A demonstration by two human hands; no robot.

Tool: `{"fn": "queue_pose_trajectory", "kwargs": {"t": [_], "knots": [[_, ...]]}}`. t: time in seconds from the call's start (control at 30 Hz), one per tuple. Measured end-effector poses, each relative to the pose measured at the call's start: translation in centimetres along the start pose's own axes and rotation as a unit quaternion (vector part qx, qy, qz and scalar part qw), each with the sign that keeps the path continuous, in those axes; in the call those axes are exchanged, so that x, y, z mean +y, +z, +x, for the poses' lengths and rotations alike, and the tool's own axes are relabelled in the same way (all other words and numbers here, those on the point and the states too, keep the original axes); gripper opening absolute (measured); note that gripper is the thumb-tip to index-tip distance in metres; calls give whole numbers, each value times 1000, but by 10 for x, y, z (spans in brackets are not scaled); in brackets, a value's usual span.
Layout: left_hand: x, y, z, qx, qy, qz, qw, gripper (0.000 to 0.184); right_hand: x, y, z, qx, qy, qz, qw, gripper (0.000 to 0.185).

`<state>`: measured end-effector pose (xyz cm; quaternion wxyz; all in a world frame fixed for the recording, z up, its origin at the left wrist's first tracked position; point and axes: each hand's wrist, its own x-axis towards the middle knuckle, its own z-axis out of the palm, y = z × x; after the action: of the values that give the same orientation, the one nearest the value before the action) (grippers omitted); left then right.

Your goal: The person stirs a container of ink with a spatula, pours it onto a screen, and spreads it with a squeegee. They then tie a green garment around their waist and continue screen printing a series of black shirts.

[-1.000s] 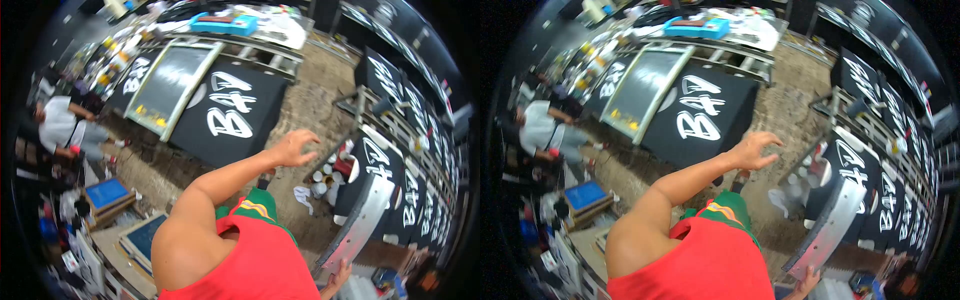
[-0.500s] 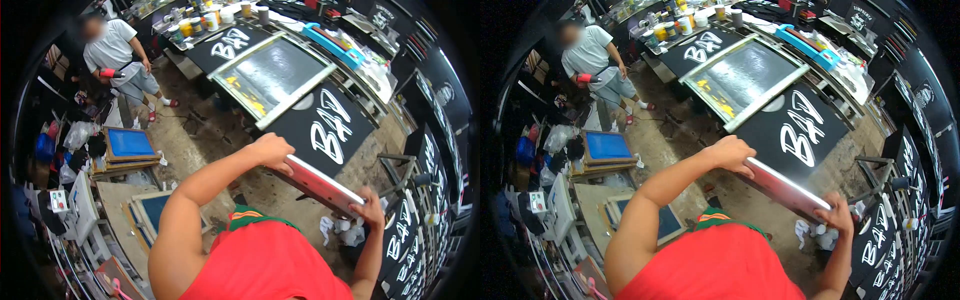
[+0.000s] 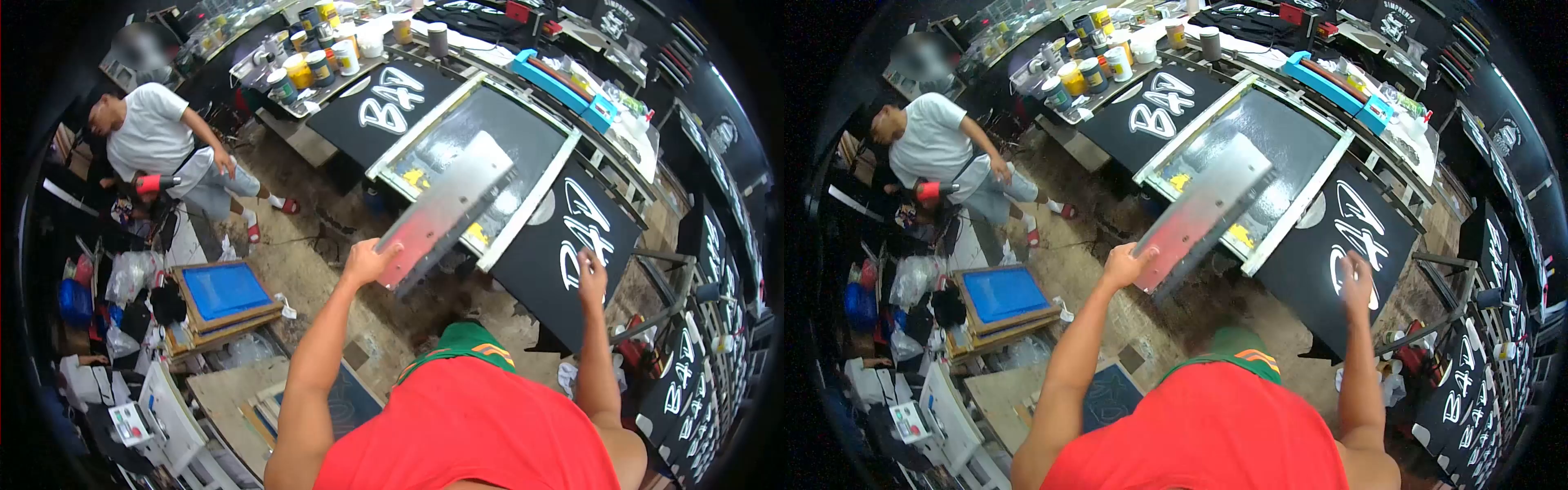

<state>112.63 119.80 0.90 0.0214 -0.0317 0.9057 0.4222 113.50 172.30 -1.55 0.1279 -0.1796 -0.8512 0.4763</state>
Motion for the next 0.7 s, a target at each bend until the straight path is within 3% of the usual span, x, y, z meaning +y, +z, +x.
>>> {"fn": "queue_pose_trajectory", "kwargs": {"t": [0.1, 0.17, 0.27, 0.3, 0.37, 0.43, 0.5, 0.7], "knots": [[-37, 7, 75, 29, -31, 15, 999, 71, 47, 63, -15, 24, 72, -80, 994, 50], [-22, 1, 118, 21, -38, 9, 999, 76, 35, 98, -21, -42, 164, 28, 985, 51], [-34, 10, 209, 44, -78, 49, 995, 80, 36, 165, -15, 5, 204, 28, 979, 52], [-43, 15, 238, 30, -68, 54, 996, 80, 19, 170, -12, -40, 242, 15, 969, 56], [-38, 17, 280, 35, -55, 28, 998, 80, 11, 196, -13, 12, 215, -28, 976, 61], [-28, 17, 314, -15, -96, 3, 995, 74, 4, 212, -9, 6, 265, -47, 963, 64], [-36, 22, 350, -30, -68, 46, 996, 72, -25, 219, -6, 1, 290, -49, 956, 63], [-63, 25, 398, -116, -11, 46, 992, 73, -38, 254, -2, 110, 340, -73, 931, 63]]}}
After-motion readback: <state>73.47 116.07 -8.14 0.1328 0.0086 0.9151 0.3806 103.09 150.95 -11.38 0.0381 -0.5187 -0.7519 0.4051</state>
